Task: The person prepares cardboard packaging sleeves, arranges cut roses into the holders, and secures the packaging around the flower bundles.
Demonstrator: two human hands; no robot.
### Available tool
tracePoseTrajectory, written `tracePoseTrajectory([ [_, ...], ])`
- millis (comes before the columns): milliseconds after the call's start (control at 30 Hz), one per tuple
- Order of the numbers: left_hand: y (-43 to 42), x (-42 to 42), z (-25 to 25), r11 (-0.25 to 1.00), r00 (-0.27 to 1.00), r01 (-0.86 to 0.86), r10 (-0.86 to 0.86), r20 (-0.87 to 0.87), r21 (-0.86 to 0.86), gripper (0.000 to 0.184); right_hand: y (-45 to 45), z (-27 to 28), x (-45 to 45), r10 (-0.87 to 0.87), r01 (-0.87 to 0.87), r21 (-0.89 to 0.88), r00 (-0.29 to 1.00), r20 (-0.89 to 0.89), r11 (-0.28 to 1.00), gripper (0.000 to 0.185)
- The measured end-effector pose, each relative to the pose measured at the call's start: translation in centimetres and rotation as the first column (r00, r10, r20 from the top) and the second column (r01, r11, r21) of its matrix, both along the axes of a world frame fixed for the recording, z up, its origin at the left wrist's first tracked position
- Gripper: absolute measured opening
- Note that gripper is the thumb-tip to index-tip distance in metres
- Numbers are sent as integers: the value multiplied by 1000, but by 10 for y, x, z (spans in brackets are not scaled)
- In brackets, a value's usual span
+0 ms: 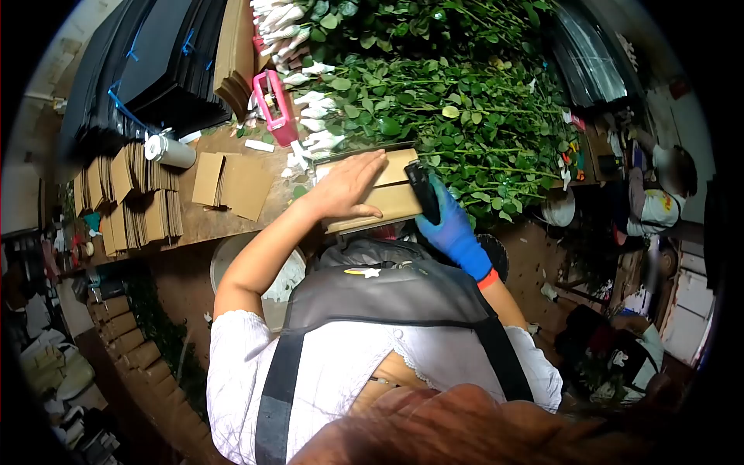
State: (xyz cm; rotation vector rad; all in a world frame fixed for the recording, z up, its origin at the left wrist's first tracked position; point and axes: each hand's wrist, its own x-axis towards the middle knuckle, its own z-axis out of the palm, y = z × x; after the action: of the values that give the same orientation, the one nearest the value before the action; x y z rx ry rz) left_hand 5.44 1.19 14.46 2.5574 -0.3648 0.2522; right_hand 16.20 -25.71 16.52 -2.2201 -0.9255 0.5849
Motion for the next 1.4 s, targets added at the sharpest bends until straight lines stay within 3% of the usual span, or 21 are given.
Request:
tracePoseTrajectory([
  [67, -7, 4, 4, 1000, 1000, -5, 6, -26, 19, 98, -4, -37, 16, -68, 150, 215, 935, -347, 965, 85],
  [100, -12, 6, 6, 1000, 999, -7, 8, -38, 27, 97, 1, -43, 18, -85, 262, 317, 873, -480, 911, 72],
  [167, -15, 3, -1, 998, 999, 15, -12, -46, 65, 90, 3, -56, 35, -19, 258, 344, 824, -566, 903, 58],
  [200, -15, 3, -5, 994, 999, 28, -25, -35, 109, 88, 4, -36, 38, -87, 283, 210, 763, -640, 936, 52],
  [300, -20, -2, -6, 976, 998, 41, -32, -46, 214, 77, -7, -24, 39, -25, 225, 297, 833, -552, 928, 50],
  [367, -24, -5, -12, 957, 998, 38, -20, -65, 288, 74, -16, 21, 33, -41, 29, -51, 966, -256, 998, 59],
  [433, -25, -5, -11, 953, 997, 45, -25, -71, 299, 69, -24, 45, 27, 69, -94, -451, 995, -72, 887, 69],
  [467, -25, -5, -12, 951, 996, 53, -31, -79, 303, 68, -18, 50, 27, 92, -165, -564, 984, -156, 809, 79],
  [567, -24, -3, -13, 950, 992, 75, -40, -119, 302, 67, -15, 17, 17, 158, -129, -586, 987, -2, 800, 79],
  [667, -24, -4, -12, 951, 990, 82, -44, -133, 299, 67, -17, 2, 16, 169, -128, -553, 985, 24, 823, 75],
  [933, -23, -4, -17, 958, 995, 58, -34, -90, 281, 65, -12, -6, 17, 164, -104, -565, 985, 58, 818, 53],
  [1033, -29, -8, -19, 970, 996, -1, 22, -83, 245, 64, -16, 22, 31, 217, -165, -510, 975, 43, 844, 54],
  [1067, -34, -13, -19, 987, 997, -53, 62, -55, 153, 64, -19, 40, 28, 183, -113, -493, 979, 95, 863, 48],
  [1100, -40, -21, -15, 992, 984, -114, 105, -147, -57, 66, -16, 60, 24, 160, -108, -499, 985, 64, 860, 51],
  [1167, -56, -36, 3, 859, 933, -267, 116, -341, -436, 70, -4, 91, 13, 107, -91, -511, 994, 2, 855, 58],
  [1200, -68, -43, 12, 557, 929, -317, 19, -370, -767, 81, 5, 99, 2, 93, -123, -349, 991, -100, 929, 63],
  [1233, -81, -51, 10, 252, 944, -310, -29, -327, -917, 89, 16, 102, -9, 99, -136, -176, 974, -203, 975, 69],
  [1300, -84, -70, -12, 43, 939, -344, 1, -344, -938, 85, 41, 82, -28, 308, -185, 316, 863, -400, 930, 67],
  [1367, -76, -71, 24, -183, 869, -393, 246, -429, -901, 63, 64, 67, -30, 224, -132, 388, 953, -203, 912, 60],
  [1400, -62, -76, 20, -170, 798, -445, 369, -476, -879, 40, 73, 44, -24, 164, -70, 476, 973, -160, 877, 55],
])
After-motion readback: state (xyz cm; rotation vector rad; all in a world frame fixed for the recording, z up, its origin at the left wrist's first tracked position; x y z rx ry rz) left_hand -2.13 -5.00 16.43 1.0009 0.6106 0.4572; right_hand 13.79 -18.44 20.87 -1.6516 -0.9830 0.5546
